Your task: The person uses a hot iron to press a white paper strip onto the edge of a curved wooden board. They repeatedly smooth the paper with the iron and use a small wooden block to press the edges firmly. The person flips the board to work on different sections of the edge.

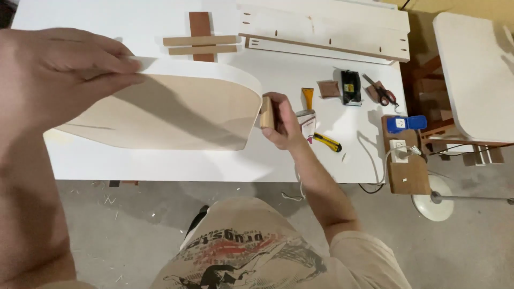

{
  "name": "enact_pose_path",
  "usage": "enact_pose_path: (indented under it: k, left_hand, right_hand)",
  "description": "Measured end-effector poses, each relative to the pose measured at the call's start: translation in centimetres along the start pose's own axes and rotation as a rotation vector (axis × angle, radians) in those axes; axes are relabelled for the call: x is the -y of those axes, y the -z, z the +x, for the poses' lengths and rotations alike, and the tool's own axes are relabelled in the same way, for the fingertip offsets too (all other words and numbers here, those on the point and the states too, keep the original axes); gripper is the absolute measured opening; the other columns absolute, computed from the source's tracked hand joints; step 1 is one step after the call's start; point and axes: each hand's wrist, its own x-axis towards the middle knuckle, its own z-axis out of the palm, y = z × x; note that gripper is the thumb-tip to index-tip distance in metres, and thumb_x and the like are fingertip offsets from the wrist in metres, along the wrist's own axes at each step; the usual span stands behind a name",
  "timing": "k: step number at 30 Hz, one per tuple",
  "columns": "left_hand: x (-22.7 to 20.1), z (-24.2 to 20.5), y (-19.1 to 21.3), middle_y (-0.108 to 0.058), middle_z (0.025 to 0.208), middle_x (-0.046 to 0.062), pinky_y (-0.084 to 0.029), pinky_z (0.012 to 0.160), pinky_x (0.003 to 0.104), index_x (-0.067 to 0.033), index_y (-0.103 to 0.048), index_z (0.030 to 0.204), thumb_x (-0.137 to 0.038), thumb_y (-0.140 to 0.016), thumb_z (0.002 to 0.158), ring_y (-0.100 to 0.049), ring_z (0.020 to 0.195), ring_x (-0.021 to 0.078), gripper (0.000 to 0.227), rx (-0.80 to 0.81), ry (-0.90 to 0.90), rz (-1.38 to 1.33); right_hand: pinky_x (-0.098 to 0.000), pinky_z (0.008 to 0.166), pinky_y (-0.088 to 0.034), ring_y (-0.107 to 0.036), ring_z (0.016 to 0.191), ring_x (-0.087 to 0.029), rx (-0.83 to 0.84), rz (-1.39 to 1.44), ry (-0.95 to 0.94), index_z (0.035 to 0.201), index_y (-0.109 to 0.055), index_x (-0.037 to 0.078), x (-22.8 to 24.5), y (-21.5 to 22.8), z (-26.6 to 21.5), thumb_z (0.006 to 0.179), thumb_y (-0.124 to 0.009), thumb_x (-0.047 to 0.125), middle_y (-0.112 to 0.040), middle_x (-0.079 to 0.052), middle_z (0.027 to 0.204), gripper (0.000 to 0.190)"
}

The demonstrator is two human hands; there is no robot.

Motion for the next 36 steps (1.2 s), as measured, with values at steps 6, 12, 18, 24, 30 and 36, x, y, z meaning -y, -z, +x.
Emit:
enact_pose_path:
  k: [6,12,18,24,30,36]
  left_hand:
    - [-0.8,0.4,0.2,-0.077,0.11,0.017,-0.056,0.094,0.031,0.0012,-0.083,0.109,-0.002,-0.09,0.099,-0.073,0.102,0.0225,0.013,0.022,0.098,-0.059]
    - [0.1,0.4,-0.4,-0.079,0.107,0.01,-0.058,0.088,0.032,-0.0034,-0.083,0.105,-0.002,-0.089,0.098,-0.075,0.104,0.0223,0.009,-0.01,0.047,-0.048]
    - [0.8,-0.1,-0.9,-0.079,0.105,0.004,-0.054,0.074,0.03,-0.012,-0.085,0.104,-0.013,-0.09,0.1,-0.074,0.097,0.0175,0.007,-0.049,0.022,0.029]
    - [0.9,0.4,-0.8,-0.079,0.104,0.003,-0.054,0.07,0.031,-0.012,-0.085,0.103,-0.012,-0.088,0.099,-0.075,0.097,0.0191,0.005,-0.057,0.008,0.015]
    - [1.4,0.4,-0.9,-0.08,0.099,0.007,-0.06,0.076,0.035,-0.0079,-0.084,0.099,-0.011,-0.085,0.098,-0.076,0.098,0.0216,0.004,-0.069,-0.027,0.002]
    - [1.4,0.5,-0.9,-0.081,0.101,0.007,-0.059,0.068,0.034,-0.0077,-0.082,0.092,-0.01,-0.085,0.096,-0.076,0.095,0.0221,0.005,-0.056,-0.074,0.024]
  right_hand:
    - [-0.03,0.08,-0.046,-0.051,0.1,-0.017,0.009,-0.057,0.125,0.135,-0.038,0.002,2.3,0.4,3.6,0.091,-0.069,0.053,-0.051,-0.008,0.117,0.074]
    - [-0.0335,0.09,-0.043,-0.05,0.103,-0.02,0.086,-0.278,0.015,0.137,-0.037,-0.001,5.3,2.4,4.9,0.09,-0.067,0.052,-0.05,-0.01,0.122,0.077]
    - [-0.0364,0.102,-0.044,-0.054,0.12,-0.022,0.238,-0.561,-0.052,0.143,-0.039,0.004,9.5,4.2,6.5,0.086,-0.073,0.051,-0.053,-0.009,0.135,0.082]
    - [-0.0368,0.092,-0.044,-0.057,0.111,-0.024,0.405,-0.771,-0.2,0.142,-0.04,0.011,14.7,3.6,10.4,0.082,-0.08,0.032,-0.052,-0.007,0.135,0.075]
    - [-0.0418,0.077,-0.048,-0.064,0.099,-0.031,0.577,-1.053,-0.381,0.136,-0.042,0.013,17.3,2.6,13.3,0.079,-0.083,0.044,-0.06,-0.006,0.134,0.077]
    - [-0.046,0.076,-0.049,-0.066,0.097,-0.035,0.655,-1.11,-0.284,0.14,-0.039,0.009,18.8,1.2,15.7,0.08,-0.082,0.047,-0.06,-0.011,0.134,0.082]
